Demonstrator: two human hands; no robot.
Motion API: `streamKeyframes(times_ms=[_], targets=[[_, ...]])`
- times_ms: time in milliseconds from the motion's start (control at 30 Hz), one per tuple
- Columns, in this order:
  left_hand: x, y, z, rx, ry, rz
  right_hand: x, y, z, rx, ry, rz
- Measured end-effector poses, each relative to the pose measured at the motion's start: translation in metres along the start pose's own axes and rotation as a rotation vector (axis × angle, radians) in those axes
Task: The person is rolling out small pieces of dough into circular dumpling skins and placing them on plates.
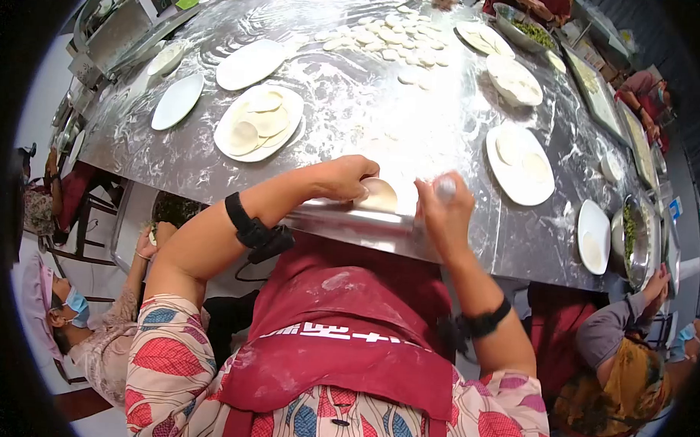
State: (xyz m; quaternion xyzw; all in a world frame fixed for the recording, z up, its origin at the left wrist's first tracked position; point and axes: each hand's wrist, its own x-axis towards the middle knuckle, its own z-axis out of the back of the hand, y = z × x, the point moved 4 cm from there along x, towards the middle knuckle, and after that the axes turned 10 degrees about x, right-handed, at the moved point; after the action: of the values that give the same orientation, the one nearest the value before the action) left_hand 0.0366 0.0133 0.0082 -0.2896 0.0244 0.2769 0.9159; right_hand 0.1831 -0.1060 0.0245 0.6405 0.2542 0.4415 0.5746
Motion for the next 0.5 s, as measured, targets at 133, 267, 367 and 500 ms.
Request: streamKeyframes(times_ms=[133, 267, 367, 500], targets=[[0.016, 0.003, -0.002, 0.018, -0.082, 0.041, 0.052, -0.008, -0.023, -0.016, 0.002, 0.060], [0.020, 0.003, -0.002, -0.004, -0.003, 0.033, 0.037, -0.002, -0.016, -0.017, 0.006, 0.028], [0.014, 0.008, -0.007, -0.078, 0.008, 0.017, -0.012, -0.005, 0.003, 0.088, -0.018, -0.056], [0.004, 0.001, -0.005, -0.039, -0.020, -0.012, 0.019, -0.003, -0.008, -0.016, -0.018, 0.006]])
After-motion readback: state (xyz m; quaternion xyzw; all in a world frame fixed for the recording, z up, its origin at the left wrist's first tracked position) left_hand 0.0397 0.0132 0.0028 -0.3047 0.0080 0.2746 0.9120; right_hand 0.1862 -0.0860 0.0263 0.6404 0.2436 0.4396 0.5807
